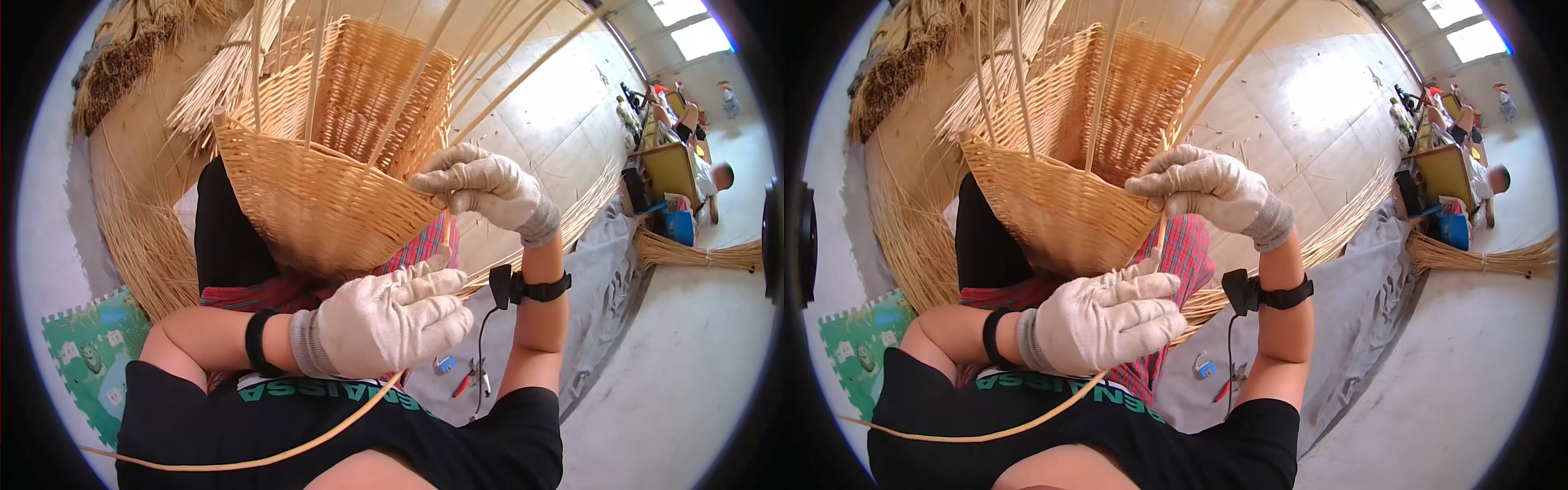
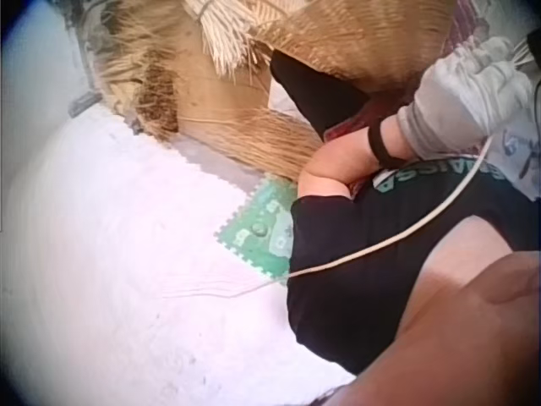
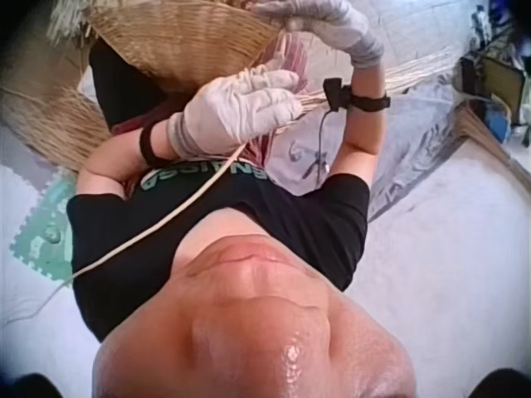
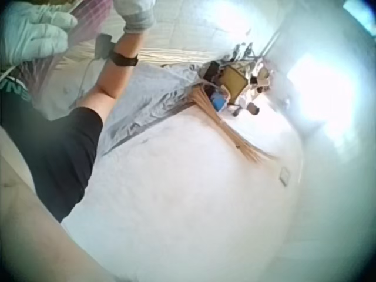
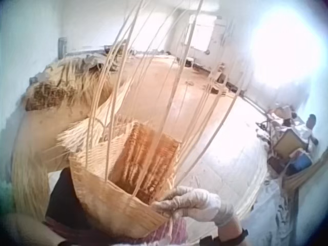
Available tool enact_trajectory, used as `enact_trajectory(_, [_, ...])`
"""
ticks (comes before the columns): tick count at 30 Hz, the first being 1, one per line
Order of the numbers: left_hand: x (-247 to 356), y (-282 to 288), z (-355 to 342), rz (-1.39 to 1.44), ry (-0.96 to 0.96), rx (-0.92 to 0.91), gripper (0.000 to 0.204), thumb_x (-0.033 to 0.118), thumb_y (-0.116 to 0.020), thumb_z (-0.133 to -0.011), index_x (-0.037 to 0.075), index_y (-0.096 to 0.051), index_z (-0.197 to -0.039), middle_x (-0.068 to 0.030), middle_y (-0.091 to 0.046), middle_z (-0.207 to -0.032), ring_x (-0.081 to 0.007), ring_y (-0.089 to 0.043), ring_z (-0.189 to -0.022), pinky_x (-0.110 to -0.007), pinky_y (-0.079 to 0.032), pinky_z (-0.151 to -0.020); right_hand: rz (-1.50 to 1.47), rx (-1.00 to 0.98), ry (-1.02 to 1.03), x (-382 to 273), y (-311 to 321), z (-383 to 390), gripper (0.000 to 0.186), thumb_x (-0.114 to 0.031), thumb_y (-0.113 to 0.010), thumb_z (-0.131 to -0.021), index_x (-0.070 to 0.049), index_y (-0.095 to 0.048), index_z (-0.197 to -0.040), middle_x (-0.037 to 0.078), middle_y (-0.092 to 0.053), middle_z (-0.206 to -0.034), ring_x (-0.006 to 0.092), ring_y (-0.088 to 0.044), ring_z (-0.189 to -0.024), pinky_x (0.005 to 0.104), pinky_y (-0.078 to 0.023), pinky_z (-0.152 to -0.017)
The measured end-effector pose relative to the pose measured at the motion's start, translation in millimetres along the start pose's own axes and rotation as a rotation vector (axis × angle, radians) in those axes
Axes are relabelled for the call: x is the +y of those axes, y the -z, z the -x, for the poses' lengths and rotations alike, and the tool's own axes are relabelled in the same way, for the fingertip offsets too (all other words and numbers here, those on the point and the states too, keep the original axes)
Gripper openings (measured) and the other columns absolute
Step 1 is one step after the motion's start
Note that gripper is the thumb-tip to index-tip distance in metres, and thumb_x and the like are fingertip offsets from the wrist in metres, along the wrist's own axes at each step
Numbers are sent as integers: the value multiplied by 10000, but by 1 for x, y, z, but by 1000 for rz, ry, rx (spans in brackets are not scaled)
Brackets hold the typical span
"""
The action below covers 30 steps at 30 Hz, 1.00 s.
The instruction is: Weaving a large wicker or straw basket, including measuring, spraying with water, and using a drill.
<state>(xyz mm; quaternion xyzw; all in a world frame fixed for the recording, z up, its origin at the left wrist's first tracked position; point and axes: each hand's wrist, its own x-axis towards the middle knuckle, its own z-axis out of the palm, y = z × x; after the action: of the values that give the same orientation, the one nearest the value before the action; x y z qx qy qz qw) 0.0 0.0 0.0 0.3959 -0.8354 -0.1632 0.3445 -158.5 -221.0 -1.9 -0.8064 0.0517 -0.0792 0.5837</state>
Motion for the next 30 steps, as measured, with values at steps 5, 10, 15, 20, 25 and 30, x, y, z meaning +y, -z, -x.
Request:
enact_trajectory(5, [-19,22,6,223,75,80,243,111,-571,-883,141,-684,-1095,-56,-669,-1205,-269,-642,-1171,-411,-490,-1061,-21,120,-83,0,-5,-5,335,-27,-767,-760,-50,-764,-1094,78,-719,-973,196,-677,-887,326,-531,-818])
enact_trajectory(10, [-51,42,7,852,323,392,250,203,-552,-999,7,-704,-970,-152,-717,-1019,-273,-670,-1075,-436,-477,-1052,274,118,62,4,3,-19,305,-83,-783,-719,-80,-786,-1024,58,-732,-919,212,-680,-887,373,-470,-854])
enact_trajectory(15, [-100,39,3,1178,520,590,230,163,-666,-964,1,-633,-1123,-113,-722,-1016,-223,-701,-1016,-363,-566,-938,222,139,13,8,3,-17,298,-114,-789,-710,-93,-789,-1007,47,-737,-913,208,-673,-904,374,-447,-855])
enact_trajectory(20, [-106,32,-8,1145,612,612,215,89,-670,-954,25,-619,-1153,-83,-727,-1012,-179,-713,-990,-307,-596,-877,82,258,-127,5,-3,-4,394,-38,-781,-732,-60,-748,-1124,80,-717,-1125,186,-643,-960,334,-486,-897])
enact_trajectory(25, [-103,31,-11,1116,661,616,196,46,-636,-969,25,-613,-1163,-84,-727,-1018,-168,-710,-983,-297,-592,-865,-15,790,-137,-20,-37,18,432,-133,-663,-956,18,-572,-1350,-22,-558,-892,69,-515,-825,218,-444,-740])
enact_trajectory(30, [-99,29,-7,1173,655,610,200,38,-619,-978,21,-603,-1176,-83,-724,-1022,-169,-703,-992,-296,-584,-883,265,797,-362,-40,-81,1,221,-135,-647,-953,-28,-636,-1147,-57,-497,-696,45,-413,-619,232,-393,-581])
